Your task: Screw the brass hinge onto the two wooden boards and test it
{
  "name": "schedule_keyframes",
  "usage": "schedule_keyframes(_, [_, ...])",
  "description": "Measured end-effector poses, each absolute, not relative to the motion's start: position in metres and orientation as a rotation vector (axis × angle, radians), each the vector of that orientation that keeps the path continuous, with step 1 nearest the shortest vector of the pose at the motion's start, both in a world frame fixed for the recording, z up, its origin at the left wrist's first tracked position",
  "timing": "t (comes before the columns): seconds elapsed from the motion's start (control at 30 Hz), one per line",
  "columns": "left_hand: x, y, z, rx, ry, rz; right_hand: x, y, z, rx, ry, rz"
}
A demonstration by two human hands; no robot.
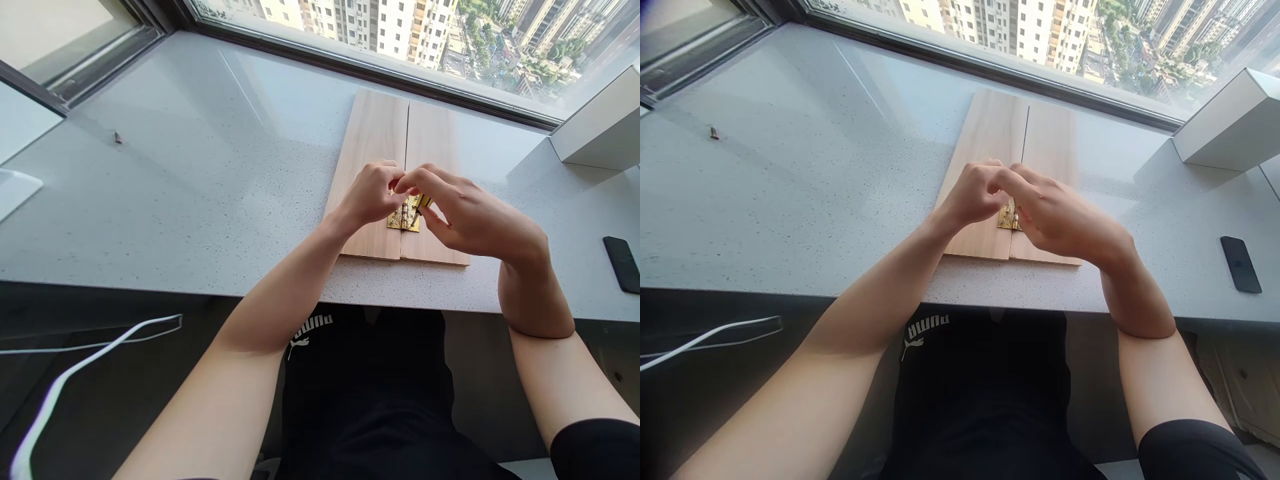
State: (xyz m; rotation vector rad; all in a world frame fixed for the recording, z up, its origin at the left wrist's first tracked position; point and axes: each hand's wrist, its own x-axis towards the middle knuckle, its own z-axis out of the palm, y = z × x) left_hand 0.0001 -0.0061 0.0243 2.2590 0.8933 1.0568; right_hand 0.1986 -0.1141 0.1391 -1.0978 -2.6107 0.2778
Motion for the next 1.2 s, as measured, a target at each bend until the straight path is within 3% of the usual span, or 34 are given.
schedule_keyframes(0.07, [0.001,-0.008,0.026,2.262,0.900,1.037,0.201,-0.116,0.139,-1.153,-2.586,0.277])
schedule_keyframes(0.23, [0.000,-0.009,0.025,2.269,0.918,1.033,0.193,-0.118,0.135,-1.547,-2.313,-0.122])
schedule_keyframes(0.43, [-0.001,-0.005,0.022,2.279,0.929,1.038,0.193,-0.116,0.139,-1.260,-2.520,0.272])
schedule_keyframes(0.6, [-0.002,-0.006,0.023,2.280,0.924,1.029,0.196,-0.103,0.131,-1.472,-2.330,0.027])
schedule_keyframes(0.8, [-0.001,-0.008,0.024,2.276,0.915,1.054,0.199,-0.107,0.130,-1.348,-2.408,0.160])
schedule_keyframes(1.2, [-0.002,-0.007,0.022,2.304,0.881,1.039,0.197,-0.112,0.139,-1.423,-2.309,0.055])
